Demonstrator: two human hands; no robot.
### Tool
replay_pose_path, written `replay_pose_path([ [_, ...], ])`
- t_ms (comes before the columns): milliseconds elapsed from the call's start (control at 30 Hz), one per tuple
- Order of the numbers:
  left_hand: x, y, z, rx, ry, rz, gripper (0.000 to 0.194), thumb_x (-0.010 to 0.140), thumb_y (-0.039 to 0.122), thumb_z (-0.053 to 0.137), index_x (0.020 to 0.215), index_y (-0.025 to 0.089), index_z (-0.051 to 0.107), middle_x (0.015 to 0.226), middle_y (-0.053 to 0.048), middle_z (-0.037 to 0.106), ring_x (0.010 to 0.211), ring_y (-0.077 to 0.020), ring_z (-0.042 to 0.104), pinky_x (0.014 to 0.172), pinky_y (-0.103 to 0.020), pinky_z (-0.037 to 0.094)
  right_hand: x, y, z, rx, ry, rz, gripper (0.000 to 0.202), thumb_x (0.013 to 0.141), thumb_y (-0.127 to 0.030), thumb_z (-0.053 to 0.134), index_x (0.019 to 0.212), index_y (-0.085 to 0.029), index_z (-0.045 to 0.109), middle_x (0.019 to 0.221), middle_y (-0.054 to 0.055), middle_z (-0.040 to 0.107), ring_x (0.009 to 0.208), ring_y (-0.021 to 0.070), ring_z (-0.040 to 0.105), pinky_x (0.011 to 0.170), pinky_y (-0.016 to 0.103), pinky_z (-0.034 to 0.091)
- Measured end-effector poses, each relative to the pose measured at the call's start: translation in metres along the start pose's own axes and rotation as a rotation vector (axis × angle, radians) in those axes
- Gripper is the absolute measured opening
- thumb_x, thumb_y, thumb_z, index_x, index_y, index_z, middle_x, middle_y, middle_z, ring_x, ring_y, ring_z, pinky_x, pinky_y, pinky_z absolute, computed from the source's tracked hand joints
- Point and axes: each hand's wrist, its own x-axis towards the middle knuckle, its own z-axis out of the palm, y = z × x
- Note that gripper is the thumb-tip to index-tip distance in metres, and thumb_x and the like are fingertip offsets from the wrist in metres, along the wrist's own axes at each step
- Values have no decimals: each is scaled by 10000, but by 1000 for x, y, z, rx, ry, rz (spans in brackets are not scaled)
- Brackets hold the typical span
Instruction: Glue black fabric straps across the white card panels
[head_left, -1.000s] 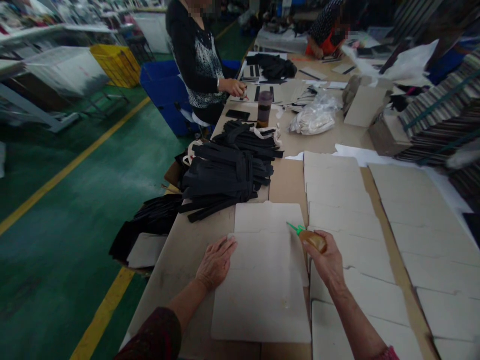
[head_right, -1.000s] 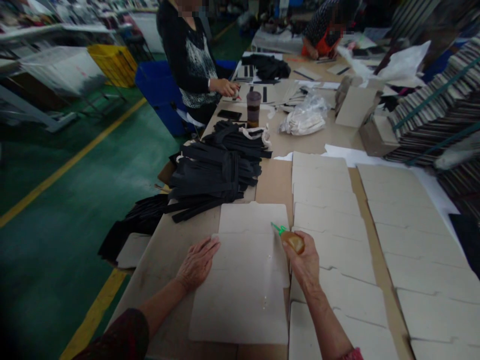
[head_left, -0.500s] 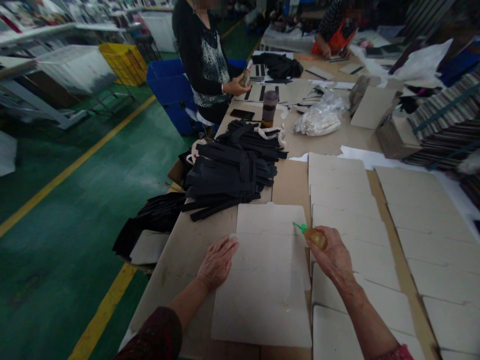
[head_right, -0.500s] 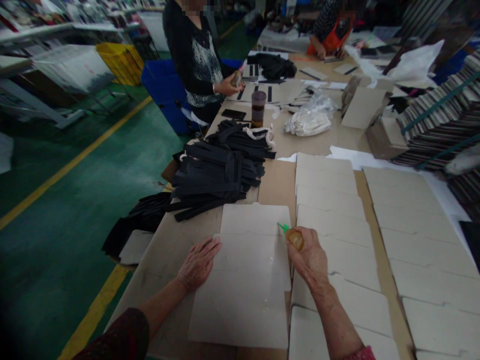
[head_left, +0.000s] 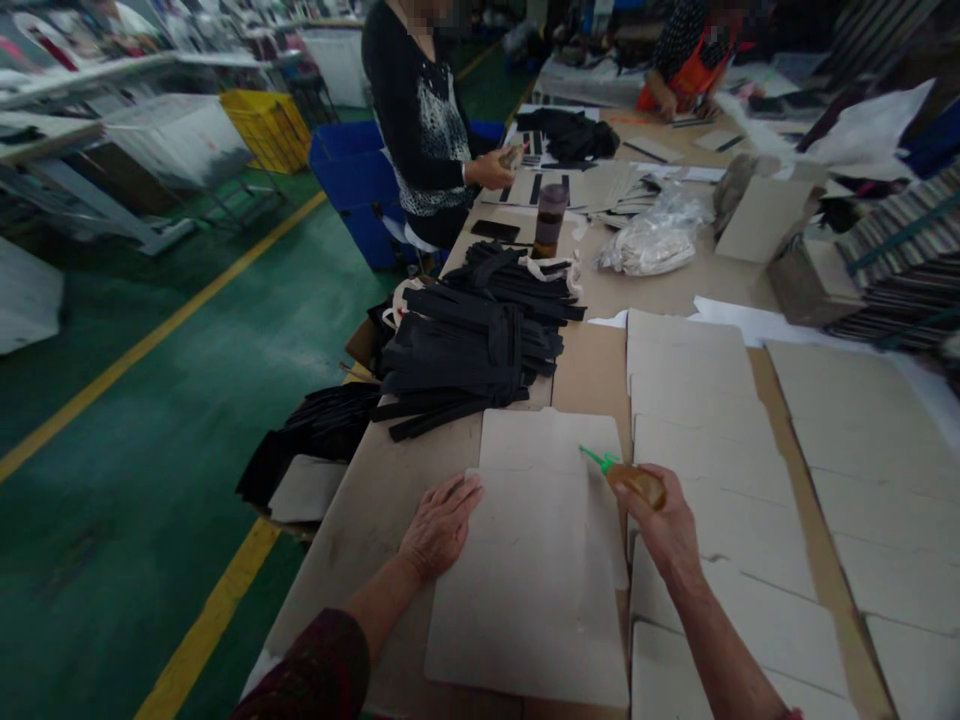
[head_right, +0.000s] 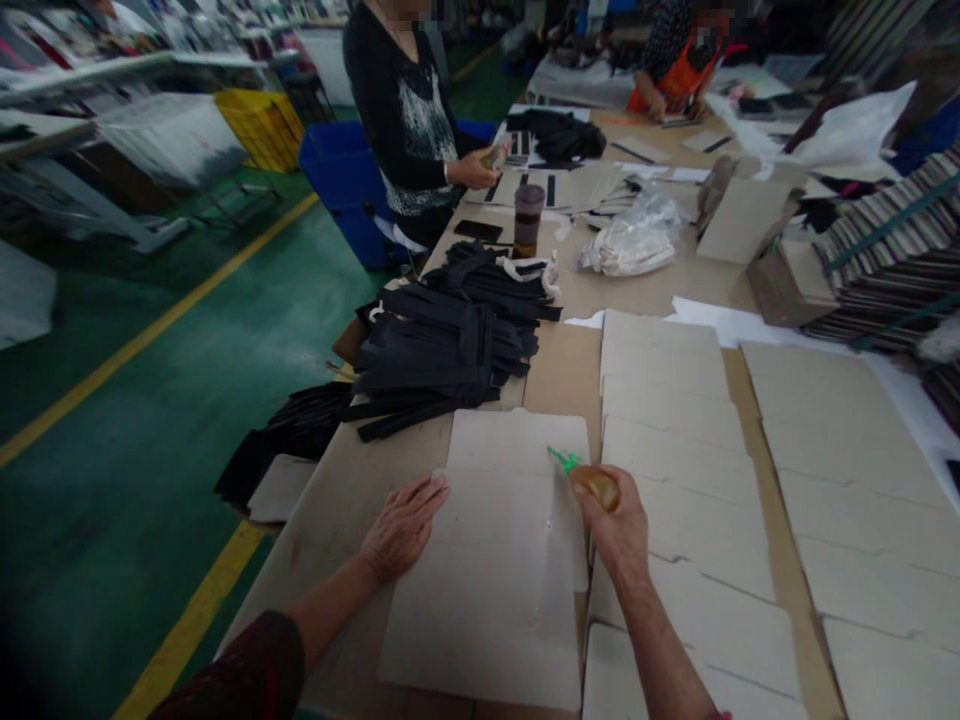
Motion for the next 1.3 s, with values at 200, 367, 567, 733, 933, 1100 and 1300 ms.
replay_pose_path([
  [200,-1,3,-1,-22,-20,-3,619,866,103,464,1460,273,443,1507,-29,470,1397,-250,360,1098,-472,364,-17,-5,31,278,-42,119,613,610,-538,792,1090,-217,586,952,21,668,818,214,622,706,336,511],
  [367,-1,4,0,-39,-39,-34,606,861,101,459,1445,266,458,1526,-9,446,1400,-255,346,1103,-482,349,-22,-25,55,-19,-282,-161,500,700,-526,715,1097,-241,607,1029,33,664,904,239,625,833,393,508],
  [567,-1,3,2,-64,-31,-29,617,850,104,476,1443,270,459,1521,-9,454,1401,-254,345,1110,-492,345,-15,-38,65,-223,-332,-438,371,796,-461,628,1096,-247,585,1091,50,599,997,249,602,890,408,492],
  [733,-1,5,0,-81,-41,-29,626,841,110,495,1446,267,458,1521,-8,454,1394,-265,352,1109,-491,346,-11,-43,63,-308,-391,-504,306,842,-422,590,1103,-266,561,1088,40,580,971,239,609,859,402,499],
  [933,-1,4,0,-84,-56,-39,581,875,128,469,1439,267,464,1523,-7,450,1400,-261,342,1108,-488,335,-7,-56,67,-369,-486,-560,255,859,-376,566,1087,-262,550,1078,41,567,962,231,606,840,395,503],
  [1100,-1,4,0,-84,-65,-43,594,867,122,476,1443,267,455,1531,0,439,1404,-258,327,1116,-488,323,-5,-64,74,-411,-505,-590,259,852,-327,559,1099,-254,547,1092,41,561,951,223,607,801,368,506],
  [1300,-1,5,0,-84,-49,-39,591,871,114,466,1440,272,457,1528,-1,443,1411,-247,318,1121,-468,314,-7,-69,79,-497,-448,-599,263,863,-334,545,1112,-251,544,1114,50,563,949,232,610,754,355,501],
])
